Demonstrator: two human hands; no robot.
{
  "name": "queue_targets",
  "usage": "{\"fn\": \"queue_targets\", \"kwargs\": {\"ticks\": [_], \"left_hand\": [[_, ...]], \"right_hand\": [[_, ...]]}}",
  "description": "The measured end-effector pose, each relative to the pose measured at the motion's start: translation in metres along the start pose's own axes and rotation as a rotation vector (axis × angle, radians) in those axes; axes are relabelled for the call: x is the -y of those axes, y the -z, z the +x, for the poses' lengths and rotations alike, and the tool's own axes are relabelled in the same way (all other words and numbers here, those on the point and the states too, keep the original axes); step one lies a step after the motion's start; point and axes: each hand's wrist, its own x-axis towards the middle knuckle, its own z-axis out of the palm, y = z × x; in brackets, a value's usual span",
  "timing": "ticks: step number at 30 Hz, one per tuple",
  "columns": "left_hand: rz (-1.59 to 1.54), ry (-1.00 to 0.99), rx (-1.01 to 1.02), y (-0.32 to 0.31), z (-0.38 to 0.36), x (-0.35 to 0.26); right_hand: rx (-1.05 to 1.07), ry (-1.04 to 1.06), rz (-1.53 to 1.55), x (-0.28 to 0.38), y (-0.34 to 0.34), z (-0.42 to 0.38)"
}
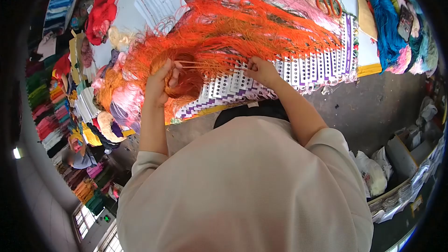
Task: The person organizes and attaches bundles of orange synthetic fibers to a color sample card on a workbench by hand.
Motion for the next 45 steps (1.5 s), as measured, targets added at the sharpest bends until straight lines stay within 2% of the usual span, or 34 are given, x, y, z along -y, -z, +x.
{"fn": "queue_targets", "kwargs": {"ticks": [2,4,9,16,18,21,29,31,32,34,37,39,40,42,45], "left_hand": [[-0.074,0.02,0.022,-0.001,0.006,0.011],[-0.36,-0.019,0.089,0.0,0.014,0.028],[-0.363,-0.025,0.155,0.004,0.005,0.033],[-0.396,-0.069,0.177,0.013,0.004,0.044],[-0.245,-0.054,0.092,0.012,-0.003,0.043],[-0.188,-0.044,0.175,0.017,-0.017,0.04],[-0.311,0.017,0.277,0.028,-0.013,0.051],[-0.206,-0.048,0.276,0.024,-0.013,0.049],[-0.193,-0.041,0.286,0.024,-0.014,0.048],[-0.129,0.014,0.435,0.023,-0.014,0.046],[0.004,0.112,0.481,0.012,-0.023,0.042],[0.033,0.056,0.487,0.008,-0.027,0.045],[-0.011,0.017,0.473,0.011,-0.025,0.051],[-0.055,-0.028,0.462,0.007,-0.025,0.051],[-0.274,-0.075,0.383,0.008,-0.023,0.044]], "right_hand": [[-0.015,0.006,-0.009,0.0,-0.001,0.001],[-0.025,0.01,-0.026,0.0,-0.002,0.0],[-0.085,-0.04,-0.257,0.008,-0.008,0.006],[-0.15,-0.071,-0.194,0.018,-0.017,-0.006],[-0.179,-0.063,-0.201,0.015,-0.02,-0.005],[-0.207,0.007,-0.241,0.004,-0.023,-0.001],[-0.306,-0.051,-0.303,0.01,-0.032,-0.009],[-0.325,-0.069,-0.37,0.011,-0.032,-0.009],[-0.33,-0.072,-0.391,0.013,-0.033,-0.01],[-0.374,-0.049,-0.416,0.012,-0.035,-0.01],[-0.401,-0.028,-0.461,0.013,-0.038,-0.013],[-0.397,-0.051,-0.461,0.014,-0.04,-0.014],[-0.377,-0.102,-0.467,0.015,-0.04,-0.016],[-0.431,-0.06,-0.502,0.012,-0.043,-0.014],[-0.345,-0.123,-0.555,0.013,-0.035,-0.011]]}}
